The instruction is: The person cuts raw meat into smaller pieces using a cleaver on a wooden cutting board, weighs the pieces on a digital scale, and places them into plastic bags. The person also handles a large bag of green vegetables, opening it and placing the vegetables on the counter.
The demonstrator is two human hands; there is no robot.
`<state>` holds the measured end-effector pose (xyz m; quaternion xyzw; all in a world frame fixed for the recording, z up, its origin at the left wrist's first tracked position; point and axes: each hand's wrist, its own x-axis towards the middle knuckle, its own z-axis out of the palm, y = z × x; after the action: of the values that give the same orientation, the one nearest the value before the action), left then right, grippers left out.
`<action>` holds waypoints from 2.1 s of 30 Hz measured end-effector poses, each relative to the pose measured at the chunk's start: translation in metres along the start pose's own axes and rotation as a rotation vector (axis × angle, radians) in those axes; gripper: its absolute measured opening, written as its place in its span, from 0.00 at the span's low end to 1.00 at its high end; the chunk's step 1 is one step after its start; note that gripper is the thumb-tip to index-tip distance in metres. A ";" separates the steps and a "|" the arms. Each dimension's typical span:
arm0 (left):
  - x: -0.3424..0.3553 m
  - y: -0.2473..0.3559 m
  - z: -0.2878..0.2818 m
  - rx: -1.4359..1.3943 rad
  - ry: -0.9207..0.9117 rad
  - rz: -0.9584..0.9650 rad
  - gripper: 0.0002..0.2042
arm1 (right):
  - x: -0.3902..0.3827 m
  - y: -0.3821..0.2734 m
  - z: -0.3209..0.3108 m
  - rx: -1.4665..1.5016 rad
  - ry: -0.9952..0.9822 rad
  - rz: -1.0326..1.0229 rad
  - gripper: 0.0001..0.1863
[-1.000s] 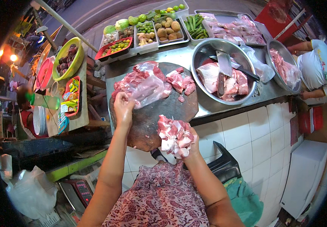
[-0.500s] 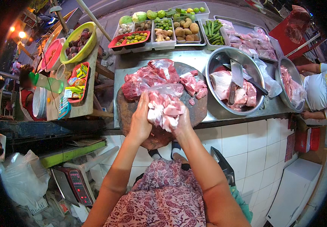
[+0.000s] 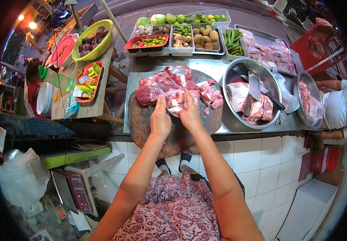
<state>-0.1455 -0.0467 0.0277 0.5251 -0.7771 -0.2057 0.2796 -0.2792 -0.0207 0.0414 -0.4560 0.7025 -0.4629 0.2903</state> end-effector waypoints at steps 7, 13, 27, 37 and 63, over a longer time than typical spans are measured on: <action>0.039 -0.040 -0.030 0.275 -0.170 0.442 0.03 | -0.004 -0.002 -0.059 -0.670 -0.363 -0.406 0.23; 0.068 0.001 -0.100 0.209 -0.049 0.497 0.05 | 0.023 -0.054 -0.092 -0.700 -0.270 -0.649 0.05; -0.013 -0.017 -0.108 -0.290 -0.435 0.104 0.45 | -0.037 -0.044 0.006 0.036 -0.247 -0.489 0.05; -0.078 -0.006 -0.013 -1.180 -0.279 -0.648 0.30 | -0.037 -0.113 0.047 -0.588 -0.361 -1.029 0.07; -0.023 0.001 -0.036 -0.696 -0.046 -0.483 0.10 | -0.033 -0.033 -0.001 0.168 -0.310 -0.277 0.14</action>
<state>-0.1164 -0.0256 0.0508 0.5617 -0.5217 -0.5272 0.3666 -0.2542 0.0052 0.0714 -0.5880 0.5391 -0.4795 0.3656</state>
